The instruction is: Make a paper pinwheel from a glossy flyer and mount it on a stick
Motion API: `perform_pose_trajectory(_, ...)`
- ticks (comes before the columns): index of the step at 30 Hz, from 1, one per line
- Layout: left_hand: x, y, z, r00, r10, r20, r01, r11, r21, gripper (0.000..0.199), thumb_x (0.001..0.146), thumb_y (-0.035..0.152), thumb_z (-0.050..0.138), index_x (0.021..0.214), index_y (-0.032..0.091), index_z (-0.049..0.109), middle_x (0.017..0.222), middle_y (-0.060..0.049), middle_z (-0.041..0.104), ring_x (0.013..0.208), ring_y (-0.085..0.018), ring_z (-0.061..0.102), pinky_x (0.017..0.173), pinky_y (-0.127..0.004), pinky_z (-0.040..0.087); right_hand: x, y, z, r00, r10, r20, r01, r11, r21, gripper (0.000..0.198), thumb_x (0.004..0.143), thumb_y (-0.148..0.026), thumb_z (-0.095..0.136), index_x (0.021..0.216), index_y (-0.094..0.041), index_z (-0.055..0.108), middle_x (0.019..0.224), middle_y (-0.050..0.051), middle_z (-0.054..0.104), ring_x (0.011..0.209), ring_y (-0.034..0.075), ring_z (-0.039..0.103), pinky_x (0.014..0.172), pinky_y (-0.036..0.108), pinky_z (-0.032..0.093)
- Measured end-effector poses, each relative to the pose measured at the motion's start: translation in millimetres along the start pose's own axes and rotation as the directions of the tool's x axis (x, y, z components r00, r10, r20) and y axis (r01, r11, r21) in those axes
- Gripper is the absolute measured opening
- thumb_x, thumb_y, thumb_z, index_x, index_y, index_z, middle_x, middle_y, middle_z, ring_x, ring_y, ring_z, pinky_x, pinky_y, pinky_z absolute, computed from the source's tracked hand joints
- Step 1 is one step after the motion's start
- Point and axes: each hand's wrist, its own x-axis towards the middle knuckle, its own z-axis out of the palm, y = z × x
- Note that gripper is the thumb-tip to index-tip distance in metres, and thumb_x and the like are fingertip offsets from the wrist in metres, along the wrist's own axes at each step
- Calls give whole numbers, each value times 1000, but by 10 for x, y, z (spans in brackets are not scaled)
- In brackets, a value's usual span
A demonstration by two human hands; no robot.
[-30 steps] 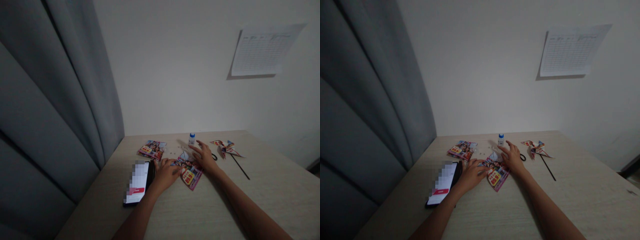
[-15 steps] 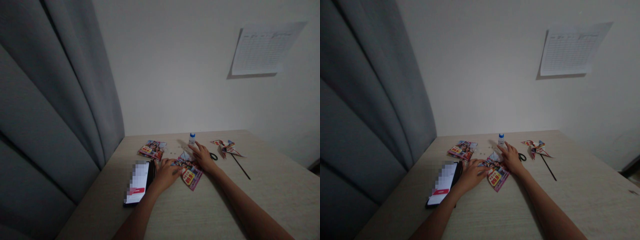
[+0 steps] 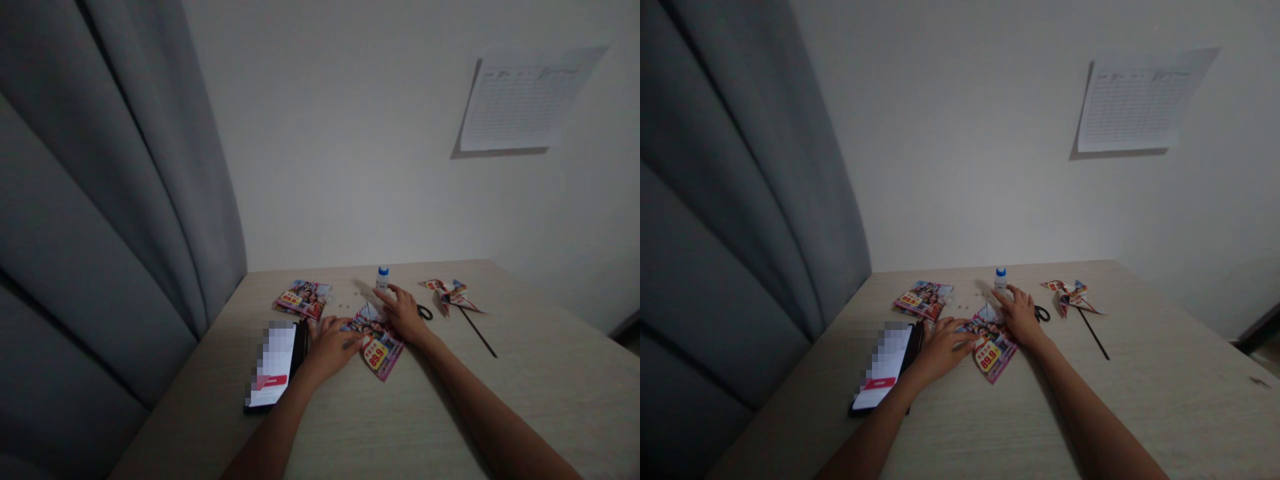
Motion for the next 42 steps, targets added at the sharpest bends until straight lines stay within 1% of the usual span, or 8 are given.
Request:
perform_pose_trajectory(6,3,3,-16,1000,-5,24,5,1000,-7,27,98,53,54,119,52,71,148,5,57,140,-33,38,115,-78,-3,-3,-14,-5,1000,-13,-19,14,1000,25,58,95,-14,47,148,-38,51,156,11,41,139,33,41,109,59,37)
perform_pose_trajectory(10,2,-1,-20,1000,-1,22,1,1000,-9,27,98,52,54,120,53,70,148,5,57,140,-33,38,113,-80,-3,5,19,9,999,-25,-27,26,999,42,62,94,-8,42,148,-37,51,150,12,48,135,32,44,108,58,37)
perform_pose_trajectory(19,3,-22,22,1000,-2,-11,2,1000,-26,26,97,53,55,117,52,72,146,5,59,139,-32,39,116,-76,-2,34,142,-14,986,-48,-159,65,992,104,64,88,-3,44,142,-36,58,134,11,56,124,29,50,105,51,42)
perform_pose_trajectory(24,1,11,35,999,-20,-42,18,999,-36,28,97,56,54,113,46,75,142,2,61,137,-31,40,118,-72,-2,5,142,-68,989,-44,-140,60,991,117,74,81,2,44,141,-38,58,126,9,59,117,28,52,104,49,42)
perform_pose_trajectory(31,8,43,80,995,-30,-98,26,999,-42,32,95,63,53,104,44,77,137,3,65,134,-32,45,115,-78,-1,-13,88,-192,991,-32,-128,50,989,138,70,78,-2,51,139,-35,61,113,9,62,113,29,51,105,50,39)
perform_pose_trajectory(35,4,54,77,994,-25,-104,22,999,-36,33,94,63,55,106,42,77,138,1,64,134,-30,45,117,-75,0,-38,48,-265,993,-13,-118,29,990,140,74,74,-1,50,139,-35,61,105,9,63,107,30,51,100,48,41)
perform_pose_trajectory(40,4,57,53,996,-39,-81,35,998,-56,23,91,55,65,109,46,76,139,2,63,135,-31,44,115,-77,-1,-91,13,-325,994,-28,-109,46,984,173,78,77,-6,54,150,-33,49,110,9,66,111,32,50,103,51,38)
perform_pose_trajectory(42,6,54,54,996,-41,-83,36,997,-63,22,90,54,67,109,48,75,139,3,63,135,-31,44,115,-78,-2,-102,7,-340,993,-27,-112,48,981,188,72,81,-11,57,150,-32,49,112,8,68,114,32,50,105,53,36)
